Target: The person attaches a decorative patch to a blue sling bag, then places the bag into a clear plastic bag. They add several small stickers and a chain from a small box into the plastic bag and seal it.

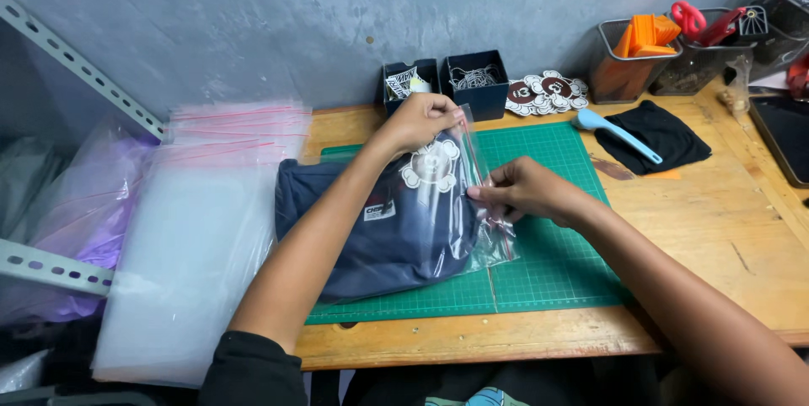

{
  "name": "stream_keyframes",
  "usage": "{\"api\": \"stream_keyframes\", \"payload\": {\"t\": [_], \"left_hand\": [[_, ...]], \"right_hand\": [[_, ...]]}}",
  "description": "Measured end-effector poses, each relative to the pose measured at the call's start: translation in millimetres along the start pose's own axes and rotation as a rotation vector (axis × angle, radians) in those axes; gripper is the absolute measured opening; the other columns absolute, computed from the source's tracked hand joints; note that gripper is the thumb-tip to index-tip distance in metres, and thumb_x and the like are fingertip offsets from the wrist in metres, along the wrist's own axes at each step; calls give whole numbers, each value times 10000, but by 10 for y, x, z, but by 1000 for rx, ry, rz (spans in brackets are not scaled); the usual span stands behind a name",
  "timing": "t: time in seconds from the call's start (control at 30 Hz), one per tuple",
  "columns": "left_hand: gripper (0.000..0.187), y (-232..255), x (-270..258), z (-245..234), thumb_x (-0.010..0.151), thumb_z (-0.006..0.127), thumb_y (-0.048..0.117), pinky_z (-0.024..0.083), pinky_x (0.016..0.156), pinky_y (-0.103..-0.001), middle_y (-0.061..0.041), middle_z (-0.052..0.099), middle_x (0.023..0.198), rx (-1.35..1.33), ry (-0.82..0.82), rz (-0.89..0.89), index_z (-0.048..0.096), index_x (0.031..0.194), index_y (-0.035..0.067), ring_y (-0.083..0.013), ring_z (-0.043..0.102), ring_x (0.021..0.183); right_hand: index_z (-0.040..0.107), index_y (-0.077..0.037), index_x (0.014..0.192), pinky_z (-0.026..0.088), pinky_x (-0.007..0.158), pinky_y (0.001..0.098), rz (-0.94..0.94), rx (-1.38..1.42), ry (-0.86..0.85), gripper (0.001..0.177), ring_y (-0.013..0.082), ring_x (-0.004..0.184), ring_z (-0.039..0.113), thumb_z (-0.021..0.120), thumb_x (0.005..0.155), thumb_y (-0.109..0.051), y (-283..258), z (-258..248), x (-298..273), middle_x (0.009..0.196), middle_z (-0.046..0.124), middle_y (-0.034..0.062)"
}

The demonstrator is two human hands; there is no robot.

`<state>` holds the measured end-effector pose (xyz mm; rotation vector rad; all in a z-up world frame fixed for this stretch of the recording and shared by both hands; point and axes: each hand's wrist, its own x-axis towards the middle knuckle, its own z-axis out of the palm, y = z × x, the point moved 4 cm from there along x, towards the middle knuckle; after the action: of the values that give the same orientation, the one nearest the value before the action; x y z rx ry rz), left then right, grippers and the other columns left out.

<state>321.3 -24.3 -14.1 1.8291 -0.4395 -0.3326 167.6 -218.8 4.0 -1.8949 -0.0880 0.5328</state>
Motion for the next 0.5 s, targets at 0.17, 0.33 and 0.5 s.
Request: {"api": "stream_keyframes", "payload": {"t": [0.17, 0.33, 0.5], "left_hand": [[139, 261, -206, -23, 1064, 756, 235, 550, 858, -218, -30, 878, 854, 97, 63, 33, 852, 1143, 173, -69, 737, 821], [100, 277, -201, 22, 1039, 764, 234, 536, 824, -216, 3, 873, 832, 124, 71, 57, 850, 1087, 220, -61, 732, 790], [102, 183, -95, 36, 1023, 753, 225, 514, 852, -247, 21, 868, 823, 164, 136, 83, 853, 1030, 209, -92, 724, 805]], "right_hand": [[801, 88, 858, 723, 678, 446, 77, -23, -129, 315, 304, 705, 833, 864, 995, -188, -62, -3, -87, 755, 811, 224], [797, 100, 849, 738, 702, 476, 88, -32, -168, 320, 341, 730, 874, 884, 980, -179, 28, -31, -41, 766, 833, 241], [775, 109, 807, 743, 697, 499, 84, -31, -142, 427, 350, 708, 852, 856, 1015, -256, -117, -57, -143, 715, 782, 229]]}}
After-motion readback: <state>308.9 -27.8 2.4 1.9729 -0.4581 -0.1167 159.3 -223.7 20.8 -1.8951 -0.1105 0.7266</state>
